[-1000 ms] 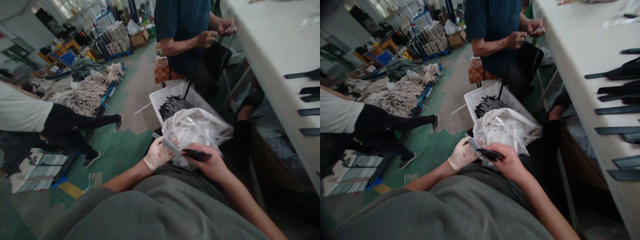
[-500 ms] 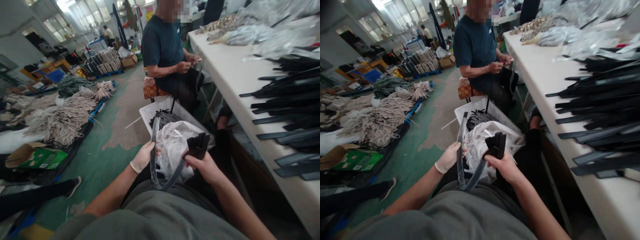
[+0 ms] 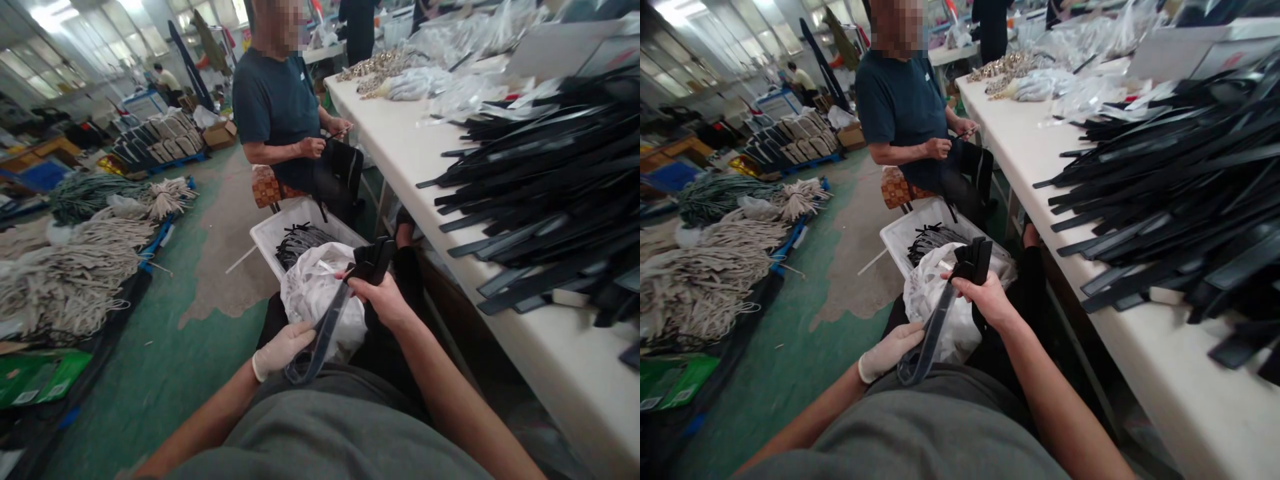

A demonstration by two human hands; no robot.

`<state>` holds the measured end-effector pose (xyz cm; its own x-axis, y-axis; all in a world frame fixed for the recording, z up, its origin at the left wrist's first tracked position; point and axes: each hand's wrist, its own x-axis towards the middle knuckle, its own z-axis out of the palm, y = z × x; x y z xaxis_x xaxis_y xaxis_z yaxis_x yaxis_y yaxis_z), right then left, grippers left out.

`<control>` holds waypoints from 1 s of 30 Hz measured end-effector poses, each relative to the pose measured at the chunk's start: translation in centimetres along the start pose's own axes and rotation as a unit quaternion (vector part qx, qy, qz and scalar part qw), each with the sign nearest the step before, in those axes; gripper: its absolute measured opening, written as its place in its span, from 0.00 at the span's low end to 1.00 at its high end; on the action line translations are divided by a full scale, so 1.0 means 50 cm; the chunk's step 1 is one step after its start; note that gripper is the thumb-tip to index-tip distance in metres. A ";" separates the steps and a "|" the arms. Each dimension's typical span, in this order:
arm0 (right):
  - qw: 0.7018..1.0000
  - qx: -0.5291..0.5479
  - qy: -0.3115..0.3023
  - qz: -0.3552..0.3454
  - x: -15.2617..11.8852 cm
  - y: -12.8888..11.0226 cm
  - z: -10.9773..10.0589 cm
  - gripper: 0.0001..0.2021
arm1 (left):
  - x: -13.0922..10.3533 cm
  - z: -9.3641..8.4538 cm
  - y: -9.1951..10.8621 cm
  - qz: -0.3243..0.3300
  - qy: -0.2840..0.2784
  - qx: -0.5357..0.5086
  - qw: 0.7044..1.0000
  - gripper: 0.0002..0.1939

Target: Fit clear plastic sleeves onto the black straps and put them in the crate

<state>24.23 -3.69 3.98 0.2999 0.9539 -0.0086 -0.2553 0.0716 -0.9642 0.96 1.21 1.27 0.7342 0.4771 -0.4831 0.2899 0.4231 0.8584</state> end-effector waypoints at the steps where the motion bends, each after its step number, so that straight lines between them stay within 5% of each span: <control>1: 1.000 -0.014 -0.009 0.006 -0.004 -0.002 0.007 0.13 | 0.002 0.003 0.011 0.022 -0.003 0.010 1.000 0.23; 6: 0.994 -0.060 -0.069 0.062 -0.029 -0.003 0.055 0.11 | 0.025 0.043 0.068 0.097 0.063 0.048 0.992 0.19; 10: 0.996 -0.078 0.019 0.047 -0.037 -0.019 0.043 0.13 | 0.021 0.060 0.060 0.046 0.050 0.097 0.993 0.16; 15: 0.993 -0.046 0.107 0.002 -0.026 -0.047 -0.023 0.14 | -0.002 0.025 0.007 -0.001 0.001 -0.006 1.000 0.20; 18: 0.987 -0.044 0.154 -0.010 -0.019 -0.049 -0.056 0.18 | 0.012 -0.025 0.011 0.001 0.056 -0.041 0.998 0.17; 21: 0.972 -0.069 0.219 -0.040 -0.015 -0.048 -0.079 0.18 | 0.051 -0.097 0.074 0.084 0.184 -0.086 0.976 0.09; 24: 0.955 -0.108 0.264 -0.082 -0.001 -0.058 -0.089 0.16 | 0.106 -0.176 0.185 0.174 0.272 -0.130 0.937 0.08; 30: 0.919 -0.138 0.337 -0.150 0.108 -0.067 -0.112 0.15 | 0.266 -0.273 0.407 0.313 0.320 -0.078 0.891 0.14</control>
<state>31.87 -0.41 5.69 0.8434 0.5001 0.1965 0.1471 0.1369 -0.9796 8.22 26.69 9.96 0.2078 0.9774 0.0402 -0.1794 -0.0024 0.9838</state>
